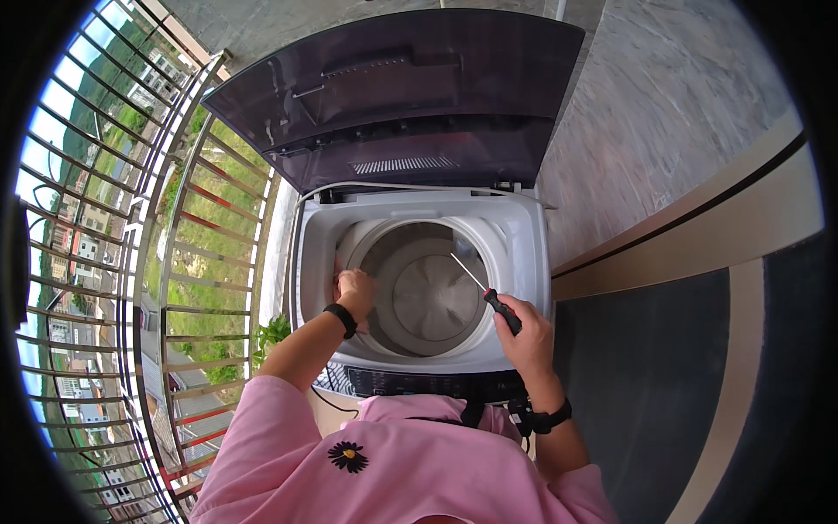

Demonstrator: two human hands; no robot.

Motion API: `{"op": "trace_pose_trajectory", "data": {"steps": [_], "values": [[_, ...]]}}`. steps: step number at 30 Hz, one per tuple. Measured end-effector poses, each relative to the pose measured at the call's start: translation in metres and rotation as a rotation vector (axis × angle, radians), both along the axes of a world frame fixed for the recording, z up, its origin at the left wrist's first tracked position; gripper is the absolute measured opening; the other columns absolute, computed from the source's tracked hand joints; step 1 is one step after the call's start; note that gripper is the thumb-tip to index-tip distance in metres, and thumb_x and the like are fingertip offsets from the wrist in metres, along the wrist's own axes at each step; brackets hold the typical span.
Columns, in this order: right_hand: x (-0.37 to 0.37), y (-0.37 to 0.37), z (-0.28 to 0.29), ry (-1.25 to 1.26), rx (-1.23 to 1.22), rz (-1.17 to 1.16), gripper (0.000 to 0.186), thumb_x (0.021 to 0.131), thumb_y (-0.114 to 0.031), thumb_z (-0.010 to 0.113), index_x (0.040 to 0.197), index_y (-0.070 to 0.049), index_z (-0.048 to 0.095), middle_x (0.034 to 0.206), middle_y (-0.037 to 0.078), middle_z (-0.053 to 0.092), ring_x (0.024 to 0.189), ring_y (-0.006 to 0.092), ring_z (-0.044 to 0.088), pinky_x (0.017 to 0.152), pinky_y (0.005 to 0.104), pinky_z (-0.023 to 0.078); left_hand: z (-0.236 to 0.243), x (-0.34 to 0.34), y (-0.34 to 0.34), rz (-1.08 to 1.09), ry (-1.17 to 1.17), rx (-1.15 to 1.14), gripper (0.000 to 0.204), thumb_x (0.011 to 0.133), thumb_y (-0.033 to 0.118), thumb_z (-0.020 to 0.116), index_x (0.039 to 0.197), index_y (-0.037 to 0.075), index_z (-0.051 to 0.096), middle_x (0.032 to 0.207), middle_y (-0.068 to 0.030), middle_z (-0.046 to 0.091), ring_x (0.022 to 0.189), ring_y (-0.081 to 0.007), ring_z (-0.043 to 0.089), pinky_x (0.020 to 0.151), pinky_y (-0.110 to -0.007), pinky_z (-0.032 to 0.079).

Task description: Checking and repairing the internal components of a top-loading washing machine using a screwdriver.

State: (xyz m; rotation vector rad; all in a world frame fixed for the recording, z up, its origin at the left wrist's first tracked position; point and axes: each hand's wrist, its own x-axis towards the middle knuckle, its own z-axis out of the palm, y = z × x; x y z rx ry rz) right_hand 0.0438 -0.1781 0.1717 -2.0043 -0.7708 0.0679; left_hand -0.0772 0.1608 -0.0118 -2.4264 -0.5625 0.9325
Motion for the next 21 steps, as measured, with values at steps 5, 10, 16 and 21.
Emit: {"op": "trace_pose_trajectory", "data": {"steps": [5,10,16,21], "values": [[0.006,-0.005,-0.001,0.016,0.023,-0.020,0.028,0.080,-0.004,0.071,0.107,-0.003,0.066,0.092,0.016,0.068,0.082,0.0320,0.068,0.072,0.0357,0.053,0.043,0.001,0.018,0.009,0.035,-0.498,0.045,0.079,0.028,0.074,0.120,0.009,0.066,0.110,-0.0075,0.069,0.101,-0.0216,0.068,0.071,-0.032,0.057],[0.012,-0.013,-0.010,0.092,0.021,-0.096,0.026,0.081,-0.004,0.071,0.107,0.000,0.066,0.091,0.018,0.070,0.082,0.0293,0.070,0.074,0.0329,0.054,0.112,-0.019,-0.001,0.224,-0.462,-0.546,0.022,0.086,0.013,0.058,0.103,0.001,0.065,0.096,-0.0188,0.071,0.092,-0.0332,0.070,0.077,-0.043,0.057],[0.012,0.000,-0.015,0.058,0.075,-0.117,0.026,0.083,-0.004,0.070,0.108,0.000,0.066,0.091,0.018,0.070,0.081,0.0274,0.070,0.074,0.0316,0.053,0.105,-0.054,0.000,0.200,-0.832,-0.687,0.012,0.086,0.005,0.050,0.094,-0.002,0.056,0.090,-0.0258,0.064,0.089,-0.0457,0.062,0.074,-0.047,0.051],[0.006,0.006,-0.009,0.095,0.069,-0.110,0.027,0.082,-0.004,0.070,0.109,0.000,0.066,0.090,0.017,0.071,0.081,0.0252,0.070,0.074,0.0310,0.053,0.122,-0.068,-0.007,0.334,-1.029,-0.939,0.011,0.082,-0.005,0.051,0.092,-0.001,0.053,0.089,-0.0231,0.063,0.090,-0.0441,0.061,0.075,-0.042,0.050]]}}
